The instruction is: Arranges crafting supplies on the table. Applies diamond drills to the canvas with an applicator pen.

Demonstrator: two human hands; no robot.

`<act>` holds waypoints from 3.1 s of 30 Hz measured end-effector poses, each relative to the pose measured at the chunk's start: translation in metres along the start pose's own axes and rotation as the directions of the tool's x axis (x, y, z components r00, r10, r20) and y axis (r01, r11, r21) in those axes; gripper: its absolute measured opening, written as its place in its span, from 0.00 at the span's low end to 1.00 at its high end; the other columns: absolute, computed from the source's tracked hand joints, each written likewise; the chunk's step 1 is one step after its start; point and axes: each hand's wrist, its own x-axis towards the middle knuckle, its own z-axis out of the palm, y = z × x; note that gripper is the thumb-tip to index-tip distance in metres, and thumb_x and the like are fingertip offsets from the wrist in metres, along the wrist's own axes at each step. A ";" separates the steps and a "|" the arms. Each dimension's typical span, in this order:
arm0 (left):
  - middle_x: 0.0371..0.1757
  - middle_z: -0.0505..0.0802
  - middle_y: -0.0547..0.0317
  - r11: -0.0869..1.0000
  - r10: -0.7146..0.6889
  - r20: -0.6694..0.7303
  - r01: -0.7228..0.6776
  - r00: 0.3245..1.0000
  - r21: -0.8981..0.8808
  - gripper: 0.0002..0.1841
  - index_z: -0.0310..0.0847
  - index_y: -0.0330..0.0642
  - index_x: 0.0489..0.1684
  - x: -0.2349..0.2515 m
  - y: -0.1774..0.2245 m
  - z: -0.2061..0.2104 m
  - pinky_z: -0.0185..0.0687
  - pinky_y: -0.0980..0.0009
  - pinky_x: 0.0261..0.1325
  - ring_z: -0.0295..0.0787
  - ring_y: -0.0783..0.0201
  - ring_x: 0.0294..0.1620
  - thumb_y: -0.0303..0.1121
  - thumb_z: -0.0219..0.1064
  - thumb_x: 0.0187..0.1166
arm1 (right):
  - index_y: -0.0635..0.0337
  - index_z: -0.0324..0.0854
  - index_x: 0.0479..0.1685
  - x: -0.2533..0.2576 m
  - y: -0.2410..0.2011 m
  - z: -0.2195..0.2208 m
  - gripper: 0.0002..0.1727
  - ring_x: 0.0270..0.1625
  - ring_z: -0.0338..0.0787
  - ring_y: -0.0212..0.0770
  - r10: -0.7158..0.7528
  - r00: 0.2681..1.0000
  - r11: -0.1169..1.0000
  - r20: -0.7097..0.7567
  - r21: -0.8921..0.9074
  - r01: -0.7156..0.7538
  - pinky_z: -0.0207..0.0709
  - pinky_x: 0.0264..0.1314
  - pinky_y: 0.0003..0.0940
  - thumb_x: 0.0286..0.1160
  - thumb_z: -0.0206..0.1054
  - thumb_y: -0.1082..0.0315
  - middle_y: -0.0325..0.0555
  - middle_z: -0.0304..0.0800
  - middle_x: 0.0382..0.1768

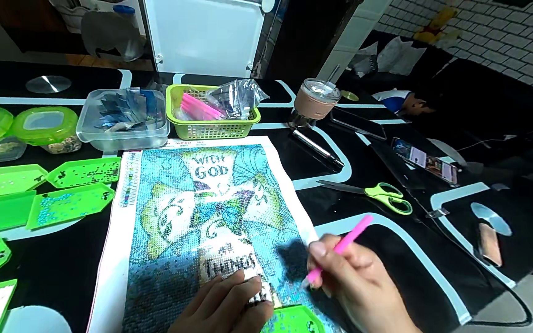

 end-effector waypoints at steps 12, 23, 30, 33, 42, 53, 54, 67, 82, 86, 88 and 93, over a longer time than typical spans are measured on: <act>0.72 0.89 0.47 1.000 -0.004 0.048 0.005 0.999 -0.011 0.23 0.89 0.45 0.63 0.001 0.001 -0.004 0.72 0.48 0.80 0.81 0.42 0.78 0.49 0.74 0.75 | 0.54 0.85 0.31 0.013 0.023 -0.011 0.14 0.27 0.85 0.18 -0.175 0.980 0.953 -0.090 -0.265 0.146 0.78 0.30 0.12 0.88 0.61 0.64 0.29 0.88 0.25; 0.72 0.90 0.47 1.000 -0.007 0.040 0.007 0.999 0.000 0.24 0.89 0.45 0.63 0.000 0.001 -0.003 0.72 0.48 0.80 0.81 0.42 0.78 0.50 0.75 0.74 | 0.56 0.85 0.31 0.013 0.024 -0.010 0.14 0.27 0.84 0.17 -0.207 0.977 0.927 -0.054 -0.329 0.178 0.77 0.29 0.12 0.88 0.62 0.64 0.30 0.86 0.24; 0.72 0.89 0.48 1.000 -0.004 0.040 0.003 0.999 0.007 0.24 0.90 0.45 0.63 0.000 0.001 -0.004 0.72 0.49 0.80 0.81 0.42 0.78 0.50 0.74 0.75 | 0.57 0.83 0.31 0.011 0.025 -0.010 0.16 0.27 0.81 0.16 -0.285 0.958 0.847 -0.012 -0.471 0.246 0.75 0.30 0.11 0.89 0.60 0.61 0.31 0.84 0.23; 0.72 0.89 0.48 1.000 0.000 0.033 0.000 0.999 0.001 0.23 0.90 0.46 0.63 0.000 0.000 -0.002 0.73 0.48 0.80 0.81 0.43 0.78 0.50 0.74 0.75 | 0.58 0.83 0.31 0.011 0.025 -0.009 0.17 0.27 0.81 0.17 -0.307 0.951 0.822 -0.017 -0.509 0.257 0.75 0.29 0.11 0.90 0.59 0.60 0.31 0.84 0.23; 0.71 0.90 0.49 1.000 0.005 0.011 -0.005 1.000 0.016 0.22 0.90 0.47 0.61 -0.001 0.001 -0.001 0.74 0.50 0.79 0.81 0.45 0.78 0.50 0.75 0.74 | 0.53 0.86 0.32 0.008 0.015 -0.011 0.15 0.28 0.86 0.20 -0.161 0.984 0.943 -0.070 -0.305 0.133 0.81 0.30 0.15 0.89 0.60 0.61 0.30 0.89 0.26; 0.70 0.91 0.51 1.000 0.005 -0.028 -0.005 1.000 0.008 0.21 0.91 0.47 0.60 -0.002 0.000 0.003 0.75 0.51 0.79 0.82 0.46 0.77 0.50 0.74 0.74 | 0.66 0.79 0.33 -0.024 0.005 0.013 0.16 0.28 0.83 0.23 -0.174 0.963 0.946 0.207 -0.235 0.222 0.76 0.32 0.15 0.91 0.59 0.65 0.43 0.82 0.23; 0.71 0.91 0.51 1.000 0.004 -0.028 -0.004 1.000 0.006 0.21 0.90 0.47 0.60 -0.001 0.000 0.002 0.75 0.51 0.79 0.82 0.46 0.77 0.49 0.75 0.74 | 0.66 0.79 0.33 -0.024 0.006 0.013 0.16 0.28 0.83 0.23 -0.180 0.963 0.944 0.201 -0.240 0.227 0.76 0.32 0.16 0.91 0.59 0.65 0.43 0.82 0.23; 0.69 0.91 0.49 1.000 0.016 -0.049 -0.015 0.999 0.020 0.20 0.91 0.44 0.54 -0.001 0.000 0.004 0.76 0.51 0.77 0.83 0.45 0.76 0.49 0.75 0.74 | 0.66 0.79 0.32 -0.031 0.000 0.023 0.15 0.30 0.84 0.29 -0.254 0.928 0.916 0.274 -0.240 0.322 0.77 0.37 0.19 0.90 0.60 0.66 0.48 0.83 0.25; 0.68 0.92 0.51 0.999 0.013 -0.065 -0.011 0.998 0.031 0.20 0.92 0.44 0.53 -0.001 0.001 0.004 0.76 0.52 0.77 0.84 0.47 0.76 0.49 0.75 0.73 | 0.65 0.80 0.31 -0.032 0.001 0.025 0.15 0.33 0.86 0.32 -0.276 0.917 0.879 0.289 -0.310 0.362 0.78 0.39 0.20 0.89 0.61 0.66 0.48 0.85 0.26; 0.68 0.92 0.50 1.000 0.016 -0.063 -0.015 0.998 0.015 0.19 0.91 0.45 0.54 -0.001 -0.001 0.005 0.76 0.53 0.77 0.84 0.47 0.76 0.48 0.75 0.73 | 0.65 0.80 0.34 -0.031 -0.002 0.024 0.14 0.30 0.84 0.24 -0.188 0.959 0.957 0.214 -0.180 0.228 0.78 0.36 0.17 0.90 0.60 0.66 0.43 0.84 0.25; 0.69 0.92 0.50 1.000 0.010 -0.048 -0.010 0.999 0.005 0.21 0.91 0.46 0.57 -0.001 -0.001 0.004 0.75 0.52 0.78 0.83 0.46 0.76 0.48 0.76 0.73 | 0.57 0.83 0.36 -0.026 -0.005 0.019 0.13 0.31 0.86 0.18 -0.077 0.988 0.994 0.132 -0.065 0.086 0.80 0.35 0.15 0.90 0.60 0.64 0.32 0.88 0.27; 0.69 0.91 0.49 1.000 -0.004 -0.019 0.004 1.000 -0.006 0.22 0.91 0.46 0.59 0.000 0.001 0.002 0.75 0.50 0.78 0.82 0.45 0.77 0.49 0.76 0.73 | 0.48 0.86 0.29 0.009 0.004 -0.004 0.16 0.24 0.84 0.17 -0.016 0.997 0.999 -0.077 -0.048 0.012 0.76 0.25 0.12 0.88 0.61 0.61 0.28 0.90 0.25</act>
